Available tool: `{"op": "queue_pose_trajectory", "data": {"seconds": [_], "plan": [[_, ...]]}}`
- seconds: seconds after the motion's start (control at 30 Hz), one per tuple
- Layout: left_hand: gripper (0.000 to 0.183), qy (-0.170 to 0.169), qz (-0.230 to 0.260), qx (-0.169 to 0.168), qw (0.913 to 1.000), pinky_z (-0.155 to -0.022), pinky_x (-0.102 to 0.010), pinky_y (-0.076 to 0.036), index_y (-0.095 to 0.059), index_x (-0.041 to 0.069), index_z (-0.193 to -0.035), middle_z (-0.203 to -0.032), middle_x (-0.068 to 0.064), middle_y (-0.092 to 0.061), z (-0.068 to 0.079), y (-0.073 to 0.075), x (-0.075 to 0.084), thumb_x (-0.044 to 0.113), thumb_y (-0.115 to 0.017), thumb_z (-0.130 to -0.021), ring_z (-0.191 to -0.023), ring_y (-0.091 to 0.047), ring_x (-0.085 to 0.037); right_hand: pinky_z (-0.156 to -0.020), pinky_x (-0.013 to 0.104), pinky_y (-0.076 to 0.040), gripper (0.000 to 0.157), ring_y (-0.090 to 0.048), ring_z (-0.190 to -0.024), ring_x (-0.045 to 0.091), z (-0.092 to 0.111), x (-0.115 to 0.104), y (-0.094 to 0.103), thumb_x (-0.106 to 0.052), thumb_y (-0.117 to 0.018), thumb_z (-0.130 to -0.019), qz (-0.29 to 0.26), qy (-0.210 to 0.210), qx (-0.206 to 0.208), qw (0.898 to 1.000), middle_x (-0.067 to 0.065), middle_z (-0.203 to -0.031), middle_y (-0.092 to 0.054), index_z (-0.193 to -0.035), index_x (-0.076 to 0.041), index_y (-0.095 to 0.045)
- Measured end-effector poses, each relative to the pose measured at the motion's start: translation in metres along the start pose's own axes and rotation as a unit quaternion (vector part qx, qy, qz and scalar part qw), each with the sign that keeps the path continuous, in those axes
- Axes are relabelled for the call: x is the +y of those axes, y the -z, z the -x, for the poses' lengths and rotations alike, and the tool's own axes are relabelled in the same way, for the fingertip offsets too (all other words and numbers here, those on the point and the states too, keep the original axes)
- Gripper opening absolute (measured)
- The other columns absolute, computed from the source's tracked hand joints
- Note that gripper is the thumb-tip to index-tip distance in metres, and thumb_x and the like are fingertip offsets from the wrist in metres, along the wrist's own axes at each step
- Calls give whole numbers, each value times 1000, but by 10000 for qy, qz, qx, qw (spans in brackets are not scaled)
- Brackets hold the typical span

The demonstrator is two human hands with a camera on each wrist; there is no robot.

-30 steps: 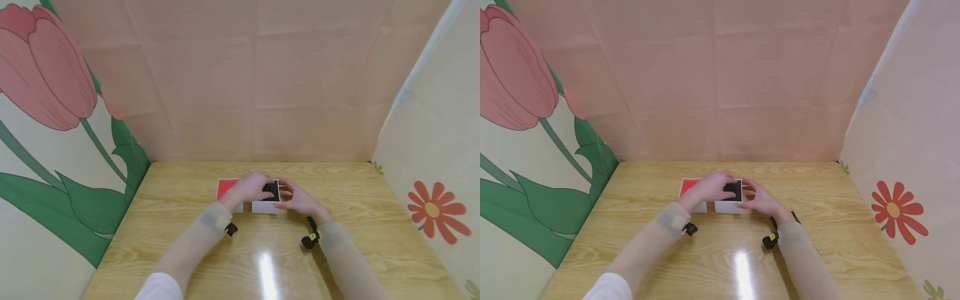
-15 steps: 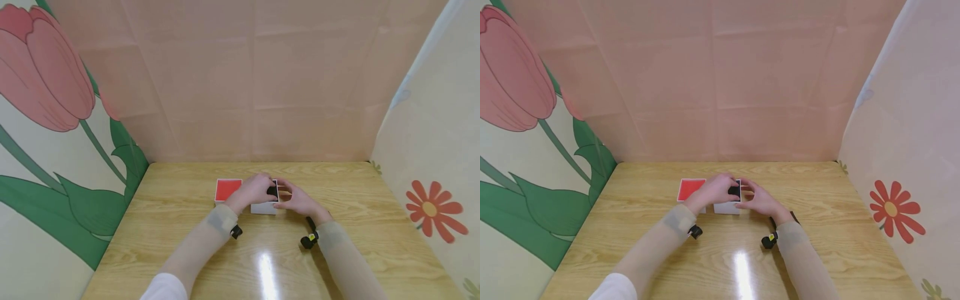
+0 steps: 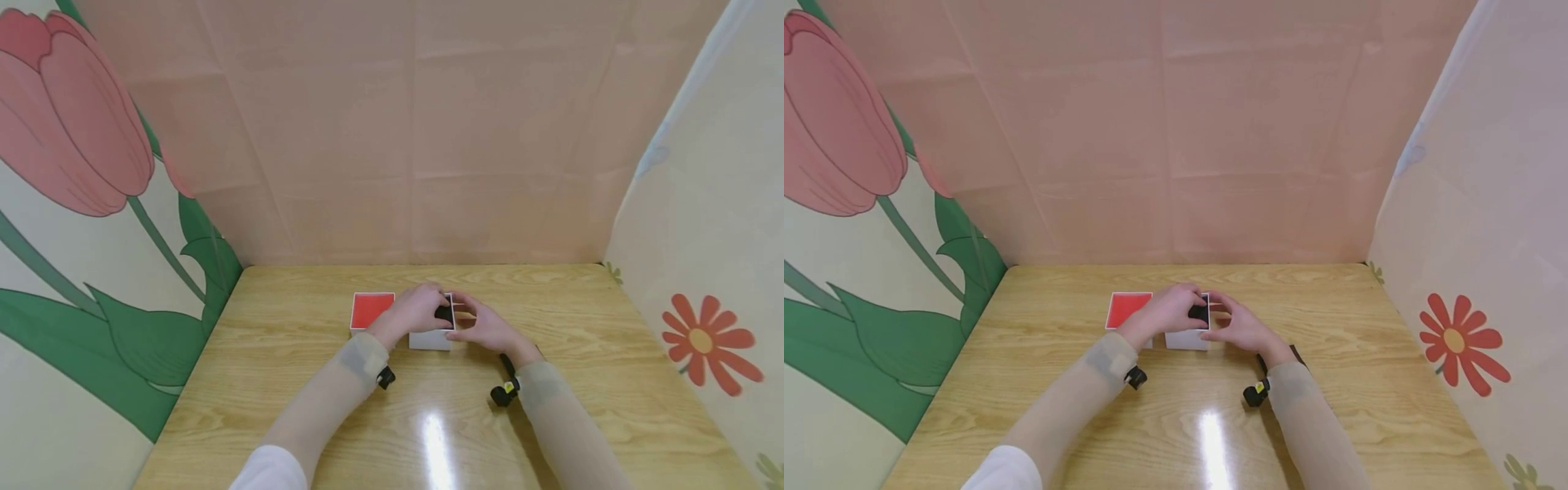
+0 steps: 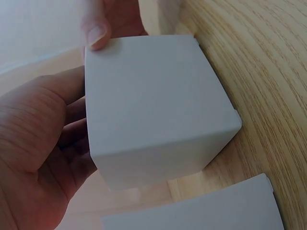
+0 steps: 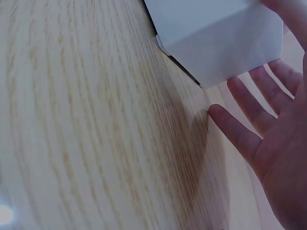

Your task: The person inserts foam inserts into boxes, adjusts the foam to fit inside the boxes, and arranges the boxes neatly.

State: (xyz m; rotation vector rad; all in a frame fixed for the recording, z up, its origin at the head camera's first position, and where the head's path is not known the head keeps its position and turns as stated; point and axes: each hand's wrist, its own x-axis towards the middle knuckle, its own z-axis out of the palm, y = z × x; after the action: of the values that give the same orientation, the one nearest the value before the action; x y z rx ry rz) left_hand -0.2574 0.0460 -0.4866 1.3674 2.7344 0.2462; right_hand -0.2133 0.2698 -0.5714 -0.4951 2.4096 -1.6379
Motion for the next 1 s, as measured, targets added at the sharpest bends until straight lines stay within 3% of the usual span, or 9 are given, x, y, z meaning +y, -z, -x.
{"op": "queue_pose_trajectory", "data": {"seconds": [0.33,0.47,0.63,0.8,1.0], "plan": [[40,-28,-42,-54,10000,-83,-26,-53,-82,20,-123,-117,4,-67,0,1,1,49,-80,-96,-98,-58,-10,-118,60,-41,99,-45,-148,40,0,0,1,-26,-91,-89,-2,-33,18,10000,10,-165,-43,-168,-17,-32],[44,-158,-2,-10,9999,-91,-27,-55,-77,18,-133,-128,1,-67,5,-3,-4,46,-77,-99,-107,-61,-12,-118,62,-40,99,-43,-149,42,0,-1,1,-24,-91,-90,-36,-1,-10,10000,12,-165,-42,-168,-14,-31],[57,-181,580,240,9979,-104,-32,-54,-64,18,-151,-149,-2,-59,19,-2,-16,46,-73,-102,-127,-60,-17,-118,62,-40,100,-43,-148,42,0,2,1,-23,-91,-89,-14,-35,33,10000,12,-166,-41,-168,-13,-31],[75,157,1122,485,9924,-120,-43,-43,-53,19,-160,-163,-4,-49,35,9,-32,54,-76,-98,-147,-48,-24,-118,62,-41,99,-44,-147,43,-2,3,1,-23,-93,-87,27,-16,107,9999,13,-165,-42,-167,-15,-34],[94,243,1287,369,9907,-126,-48,-33,-45,11,-163,-168,-10,-42,49,8,-51,56,-83,-90,-156,-37,-29,-117,64,-40,100,-45,-147,44,-3,2,-1,-22,-94,-86,34,7,114,9999,14,-164,-44,-166,-13,-35]]}}
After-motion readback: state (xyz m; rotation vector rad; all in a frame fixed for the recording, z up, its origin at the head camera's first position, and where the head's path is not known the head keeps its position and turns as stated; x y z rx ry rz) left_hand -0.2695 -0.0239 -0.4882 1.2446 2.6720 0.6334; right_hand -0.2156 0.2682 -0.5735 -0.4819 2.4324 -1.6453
